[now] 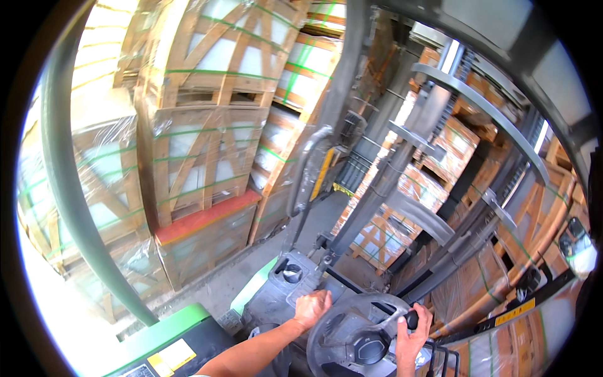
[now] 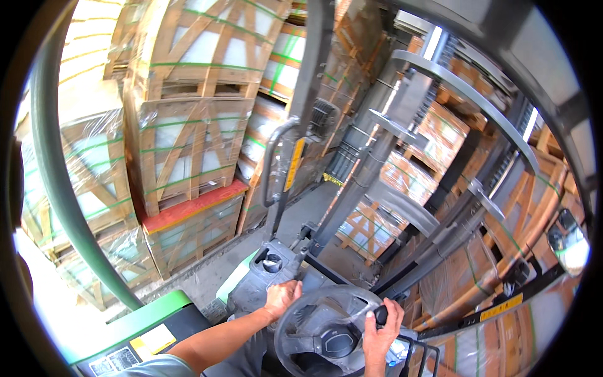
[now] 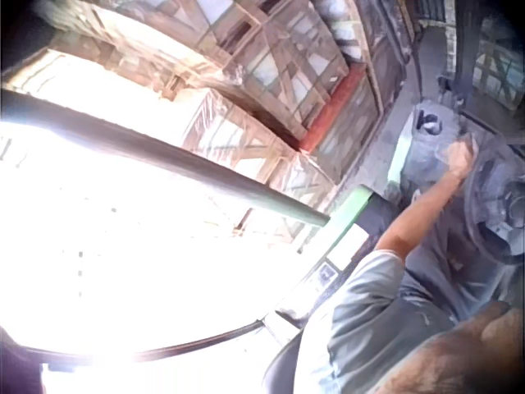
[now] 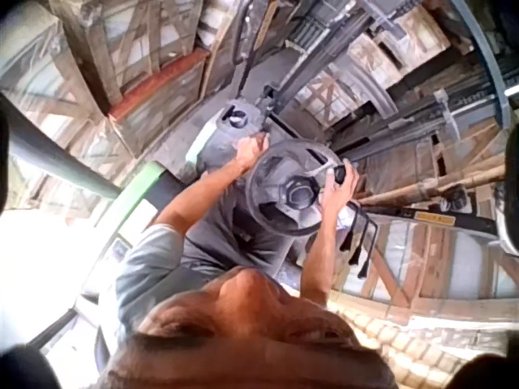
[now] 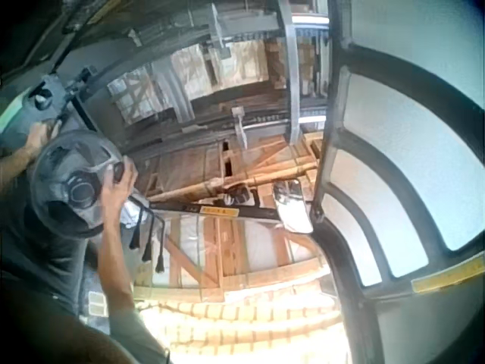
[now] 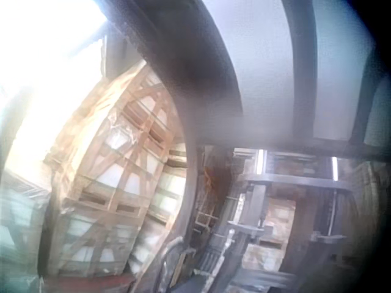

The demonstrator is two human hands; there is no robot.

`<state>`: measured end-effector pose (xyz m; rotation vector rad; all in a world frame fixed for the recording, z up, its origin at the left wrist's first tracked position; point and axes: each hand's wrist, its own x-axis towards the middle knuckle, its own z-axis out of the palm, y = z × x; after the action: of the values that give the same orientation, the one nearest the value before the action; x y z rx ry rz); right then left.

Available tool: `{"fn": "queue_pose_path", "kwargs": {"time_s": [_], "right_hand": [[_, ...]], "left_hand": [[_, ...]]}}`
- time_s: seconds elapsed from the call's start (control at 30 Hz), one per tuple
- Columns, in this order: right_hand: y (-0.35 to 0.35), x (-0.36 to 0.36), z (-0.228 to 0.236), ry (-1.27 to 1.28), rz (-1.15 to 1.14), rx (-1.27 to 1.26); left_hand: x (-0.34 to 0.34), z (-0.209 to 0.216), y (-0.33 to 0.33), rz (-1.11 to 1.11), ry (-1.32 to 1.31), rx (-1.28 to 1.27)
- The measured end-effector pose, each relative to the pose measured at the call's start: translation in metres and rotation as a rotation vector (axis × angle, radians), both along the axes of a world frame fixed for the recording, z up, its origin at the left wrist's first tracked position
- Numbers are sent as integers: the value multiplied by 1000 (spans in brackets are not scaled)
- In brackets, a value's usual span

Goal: The person operates a forklift to lift a pallet of shrink-wrapped goods and place it into a storage rack. The operator drives the forklift, raises the forks, and carefully positions the load onto a high shelf before reversing out.

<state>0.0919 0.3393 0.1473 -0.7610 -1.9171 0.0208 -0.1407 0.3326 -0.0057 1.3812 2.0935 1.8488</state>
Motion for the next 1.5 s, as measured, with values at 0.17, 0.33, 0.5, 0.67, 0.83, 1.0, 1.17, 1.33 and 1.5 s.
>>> {"fn": "queue_pose_path", "kwargs": {"time_s": [0.17, 0.33, 0.5, 0.67, 0.83, 1.0, 1.17, 1.33, 1.5], "right_hand": [[18, -9, 2, 46, -22, -22], [11, -36, -8, 33, -64, -9], [18, -39, -13, 47, -55, 21], [16, -49, -13, 99, -71, 0], [10, -57, -6, 138, -65, -13], [13, -60, -6, 131, -57, -1], [14, -76, -5, 116, -5, -3], [12, -82, -7, 125, 3, -59], [10, -80, -4, 119, 4, -57]], "left_hand": [[-3, 1, 5, -15, 6, 57], [-32, -3, 2, -61, -21, 34], [-37, -7, 10, -79, -16, 50], [-41, -15, 20, 7, 43, 103], [-36, -21, 23, 37, 4, 59], [-26, -16, 20, 22, -19, 39], [-24, -10, 17, 13, -25, 55], [-22, -13, 18, 17, -31, 44], [-21, -16, 21, 30, -27, 56]]}}
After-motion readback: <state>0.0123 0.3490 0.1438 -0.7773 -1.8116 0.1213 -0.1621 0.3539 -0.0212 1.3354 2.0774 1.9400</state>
